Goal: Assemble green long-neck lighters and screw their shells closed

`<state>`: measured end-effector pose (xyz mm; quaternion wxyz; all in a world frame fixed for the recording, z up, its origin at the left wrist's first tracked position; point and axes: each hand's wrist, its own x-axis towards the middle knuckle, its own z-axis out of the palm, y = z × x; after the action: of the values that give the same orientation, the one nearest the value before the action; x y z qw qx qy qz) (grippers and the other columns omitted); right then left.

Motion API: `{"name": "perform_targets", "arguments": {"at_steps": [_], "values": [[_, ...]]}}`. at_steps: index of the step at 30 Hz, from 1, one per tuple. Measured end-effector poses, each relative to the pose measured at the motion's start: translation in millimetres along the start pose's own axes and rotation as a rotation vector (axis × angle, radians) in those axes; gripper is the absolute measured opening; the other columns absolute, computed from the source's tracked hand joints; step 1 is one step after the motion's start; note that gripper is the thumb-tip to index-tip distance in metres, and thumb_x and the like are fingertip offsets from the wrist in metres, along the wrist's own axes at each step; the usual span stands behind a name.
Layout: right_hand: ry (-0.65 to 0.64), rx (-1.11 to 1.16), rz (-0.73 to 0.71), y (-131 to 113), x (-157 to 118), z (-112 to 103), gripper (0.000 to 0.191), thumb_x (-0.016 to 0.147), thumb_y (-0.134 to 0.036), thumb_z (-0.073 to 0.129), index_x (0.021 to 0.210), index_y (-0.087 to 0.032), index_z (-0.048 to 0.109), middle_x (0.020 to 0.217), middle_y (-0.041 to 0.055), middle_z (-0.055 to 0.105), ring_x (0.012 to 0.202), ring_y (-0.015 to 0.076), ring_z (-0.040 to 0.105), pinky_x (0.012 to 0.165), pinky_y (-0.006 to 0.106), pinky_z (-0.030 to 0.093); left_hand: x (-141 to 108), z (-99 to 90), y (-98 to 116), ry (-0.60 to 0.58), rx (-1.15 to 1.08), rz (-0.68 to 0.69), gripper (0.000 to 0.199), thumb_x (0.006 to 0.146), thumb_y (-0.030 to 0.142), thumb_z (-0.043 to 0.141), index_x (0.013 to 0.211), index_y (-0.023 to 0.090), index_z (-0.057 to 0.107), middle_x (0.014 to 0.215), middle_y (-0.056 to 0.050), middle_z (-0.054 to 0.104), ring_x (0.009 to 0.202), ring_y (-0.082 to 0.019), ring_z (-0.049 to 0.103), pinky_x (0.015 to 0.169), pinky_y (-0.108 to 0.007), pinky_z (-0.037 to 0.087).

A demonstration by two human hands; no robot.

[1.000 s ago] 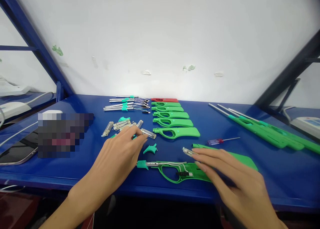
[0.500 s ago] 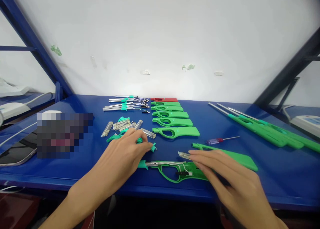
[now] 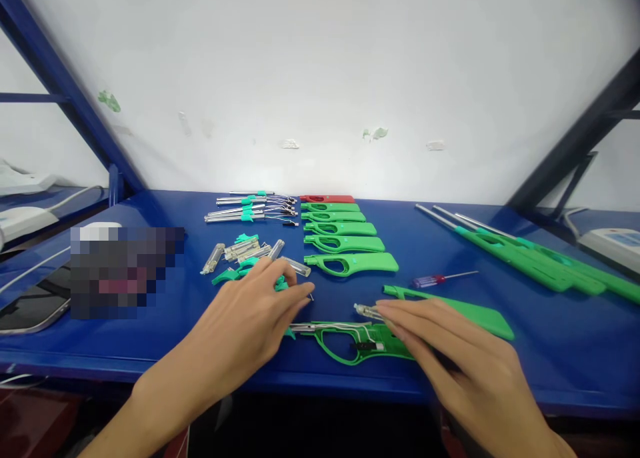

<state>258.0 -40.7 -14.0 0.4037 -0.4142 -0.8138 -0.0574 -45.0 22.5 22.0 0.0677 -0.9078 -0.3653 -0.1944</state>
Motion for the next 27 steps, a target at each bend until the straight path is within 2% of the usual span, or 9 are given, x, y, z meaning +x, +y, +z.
{"name": "perform_targets", "arguments": {"at_steps": [4,8,11,14,18,20,22,25,27], "values": [[-0.007,0.003,0.002,0.0,0.2,-1.2,0.034,0.109,-0.012,0.066,0.136,-0.03,0.074,0.129,-0.0027,0.084,0.117,0.0162,0.082,0.116,0.031,0.061,2.0,-5.6,7.8,-0.08,0.004,0.063,0.031,0.119,0.03,0.046,0.114,0.022,0.076,0.107,-0.009,0.06,0.098,-0.027,0.065,0.065,-0.032,0.047],[0.014,0.008,-0.003,-2.7,2.0,-2.3,0.035,0.108,-0.01,0.066,0.134,-0.03,0.076,0.128,-0.0032,0.085,0.116,0.0152,0.082,0.116,0.028,0.06,-1.9,-5.7,2.1,-0.031,0.082,0.037,0.042,0.121,0.032,0.039,0.11,0.02,0.078,0.111,-0.012,0.059,0.103,-0.03,0.065,0.062,-0.033,0.047],[0.018,0.02,0.01,-3.8,2.5,-2.6,0.034,0.108,-0.01,0.066,0.134,-0.03,0.076,0.128,-0.0026,0.085,0.116,0.0154,0.082,0.115,0.028,0.061,-2.3,-3.2,0.1,0.027,0.086,0.006,0.042,0.121,0.033,0.039,0.111,0.02,0.077,0.111,-0.011,0.061,0.1,-0.029,0.064,0.059,-0.032,0.045],[-0.019,0.036,-0.026,-1.5,-1.0,-5.5,0.04,0.107,-0.007,0.064,0.138,-0.029,0.077,0.133,-0.0005,0.083,0.118,0.0157,0.082,0.115,0.027,0.06,-0.3,-2.9,7.6,0.103,0.046,0.047,0.033,0.121,0.028,0.042,0.124,0.019,0.073,0.112,-0.01,0.064,0.099,-0.027,0.063,0.066,-0.034,0.052],[-0.16,0.124,-0.249,4.2,-11.5,-14.2,0.051,0.109,-0.006,0.054,0.155,-0.024,0.068,0.141,0.0057,0.081,0.126,0.0205,0.079,0.112,0.03,0.063,-1.2,-7.5,26.8,0.122,-0.056,0.171,0.032,0.122,0.028,0.042,0.144,0.02,0.063,0.119,-0.009,0.069,0.106,-0.027,0.065,0.072,-0.035,0.056],[-0.2,0.153,-0.293,4.9,-16.8,-18.7,0.049,0.113,-0.017,0.055,0.161,-0.022,0.063,0.142,0.0077,0.08,0.13,0.0241,0.078,0.11,0.033,0.066,-3.1,-10.1,35.2,0.086,-0.122,0.215,0.03,0.122,0.024,0.04,0.14,0.021,0.064,0.113,-0.006,0.071,0.101,-0.024,0.067,0.072,-0.035,0.058],[-0.21,0.145,-0.266,4.0,-20.5,-21.9,0.049,0.112,-0.025,0.06,0.161,-0.023,0.064,0.143,0.0077,0.08,0.131,0.0256,0.077,0.11,0.034,0.066,-4.5,-11.4,41.2,0.064,-0.193,0.237,0.028,0.122,0.024,0.041,0.133,0.02,0.066,0.108,-0.004,0.074,0.096,-0.023,0.068,0.078,-0.036,0.061],[-0.188,0.124,-0.225,3.1,-20.8,-22.6,0.048,0.11,-0.019,0.061,0.157,-0.023,0.067,0.144,0.0061,0.08,0.133,0.0232,0.076,0.111,0.032,0.065,-4.9,-10.0,47.3,0.098,-0.243,0.246,0.024,0.121,0.028,0.047,0.133,0.018,0.065,0.106,-0.003,0.076,0.095,-0.022,0.07,0.092,-0.041,0.064],[-0.17,0.105,-0.284,3.9,-17.7,-20.3,0.049,0.111,-0.011,0.054,0.156,-0.022,0.067,0.144,0.005,0.079,0.133,0.0205,0.076,0.112,0.03,0.064,-4.5,-8.1,48.8,0.122,-0.24,0.245,0.022,0.121,0.025,0.047,0.13,0.018,0.066,0.103,-0.003,0.076,0.091,-0.022,0.069,0.091,-0.04,0.063]]}}
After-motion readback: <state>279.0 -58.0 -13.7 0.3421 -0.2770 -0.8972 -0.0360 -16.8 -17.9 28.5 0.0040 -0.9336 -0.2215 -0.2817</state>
